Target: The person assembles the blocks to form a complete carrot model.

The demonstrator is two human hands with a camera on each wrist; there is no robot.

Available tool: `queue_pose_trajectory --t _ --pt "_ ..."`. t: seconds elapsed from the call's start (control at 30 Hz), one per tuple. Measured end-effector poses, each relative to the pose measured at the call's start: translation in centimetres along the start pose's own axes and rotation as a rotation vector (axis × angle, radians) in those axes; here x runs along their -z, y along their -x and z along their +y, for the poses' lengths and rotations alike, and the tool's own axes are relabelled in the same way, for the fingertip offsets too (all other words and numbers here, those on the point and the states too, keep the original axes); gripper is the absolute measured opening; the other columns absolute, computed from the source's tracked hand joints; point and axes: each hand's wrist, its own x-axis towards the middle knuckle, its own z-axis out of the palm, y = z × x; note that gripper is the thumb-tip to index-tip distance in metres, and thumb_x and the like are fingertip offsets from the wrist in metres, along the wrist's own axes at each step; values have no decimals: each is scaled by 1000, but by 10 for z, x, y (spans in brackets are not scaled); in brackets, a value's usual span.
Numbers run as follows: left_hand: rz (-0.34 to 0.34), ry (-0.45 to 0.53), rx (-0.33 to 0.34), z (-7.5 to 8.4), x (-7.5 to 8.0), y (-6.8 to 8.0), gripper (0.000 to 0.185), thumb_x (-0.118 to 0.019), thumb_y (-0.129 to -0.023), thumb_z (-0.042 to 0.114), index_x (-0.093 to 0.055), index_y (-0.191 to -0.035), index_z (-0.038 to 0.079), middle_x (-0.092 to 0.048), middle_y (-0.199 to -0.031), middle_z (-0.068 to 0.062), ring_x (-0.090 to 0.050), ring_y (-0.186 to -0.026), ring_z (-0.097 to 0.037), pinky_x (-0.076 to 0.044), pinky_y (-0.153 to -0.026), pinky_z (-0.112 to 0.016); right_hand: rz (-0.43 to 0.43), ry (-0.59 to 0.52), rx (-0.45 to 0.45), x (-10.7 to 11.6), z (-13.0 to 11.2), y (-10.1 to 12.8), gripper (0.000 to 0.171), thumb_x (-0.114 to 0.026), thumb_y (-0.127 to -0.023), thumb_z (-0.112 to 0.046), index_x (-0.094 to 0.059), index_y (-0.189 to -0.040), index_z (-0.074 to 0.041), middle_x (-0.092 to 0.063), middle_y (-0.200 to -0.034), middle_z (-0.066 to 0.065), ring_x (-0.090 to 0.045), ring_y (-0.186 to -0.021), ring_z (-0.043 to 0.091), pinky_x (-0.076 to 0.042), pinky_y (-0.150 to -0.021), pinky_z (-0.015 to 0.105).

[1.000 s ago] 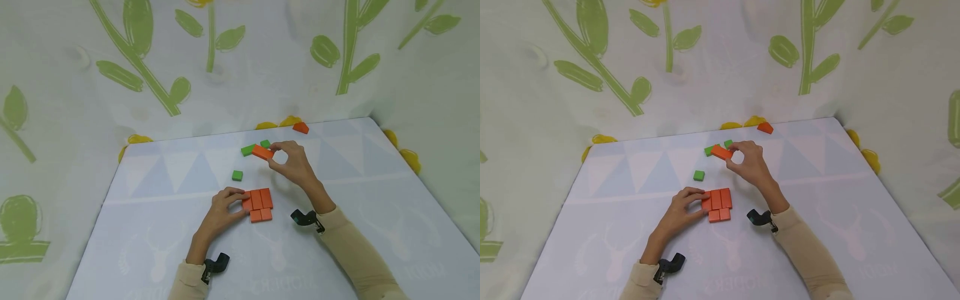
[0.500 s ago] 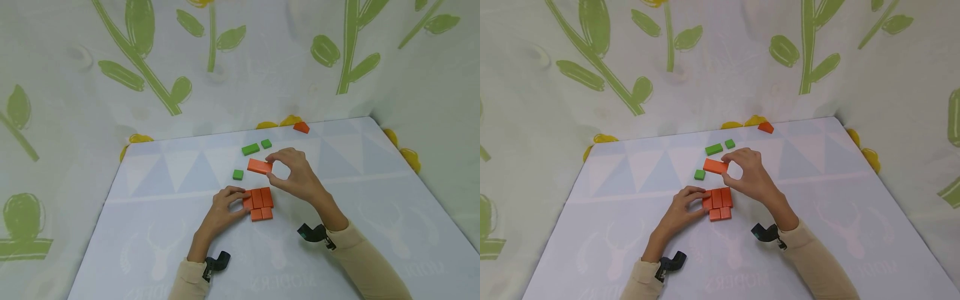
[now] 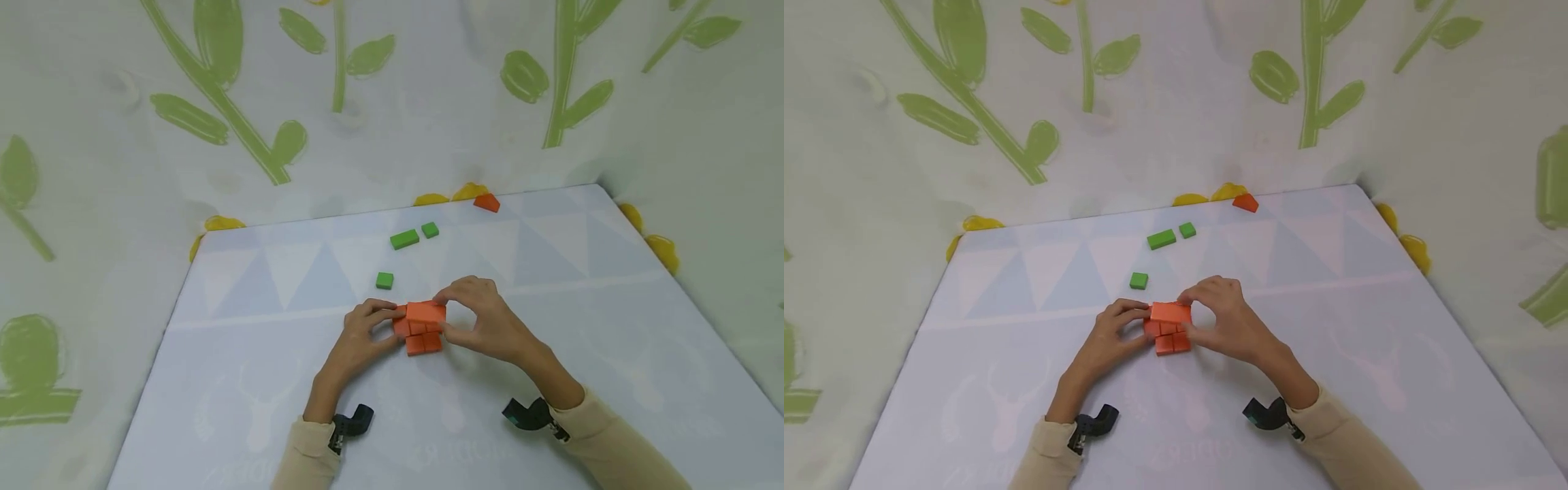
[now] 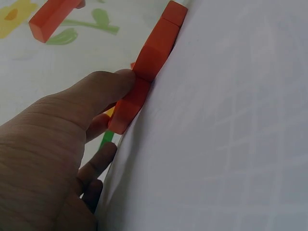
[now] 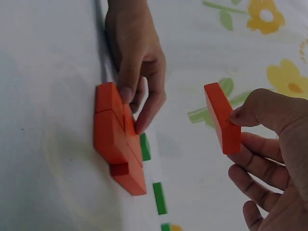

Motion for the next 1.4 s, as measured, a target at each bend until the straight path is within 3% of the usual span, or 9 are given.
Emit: queue_pose_trajectory --t 0.17,0.5,0.7,1.0,1.4 --pt "-16 6 27 -3 1 1 40 -77 -89 34 -69 -127 25 -54 -133 11 -46 -125 -15 -27 -108 -47 -56 43 71 -9 1 8 34 -78 -79 -12 -70 -112 -12 -66 -110 -6 -54 -110 17 -33 -94 46" --pt "1 -23 -26 -4 -1 -1 41 -78 -89 34 -70 -127 22 -55 -132 8 -49 -124 -18 -28 -108 -51 -168 112 83 -13 -2 21 34 -80 -77 -13 -69 -109 -16 -65 -110 -7 -53 -112 16 -36 -96 47" --pt "1 -23 -13 -3 -1 -2 40 -78 -88 34 -70 -126 24 -55 -131 10 -48 -124 -16 -27 -109 -49 -168 121 112 -24 3 36 36 -80 -74 -12 -69 -108 -16 -64 -105 -9 -54 -110 16 -34 -93 45" --pt "-9 -18 10 -3 -1 -1 40 -78 -89 33 -70 -127 25 -55 -132 10 -47 -126 -15 -27 -109 -49 -137 175 205 -36 9 39 31 -81 -75 -15 -69 -103 -15 -66 -99 -8 -57 -105 17 -37 -92 45" --pt "4 -12 -24 -2 0 -1 40 -79 -88 31 -70 -126 22 -56 -131 6 -49 -124 -18 -26 -108 -48 -106 220 244 -41 13 41 32 -83 -73 -14 -70 -103 -15 -66 -101 -6 -57 -104 18 -39 -88 44"
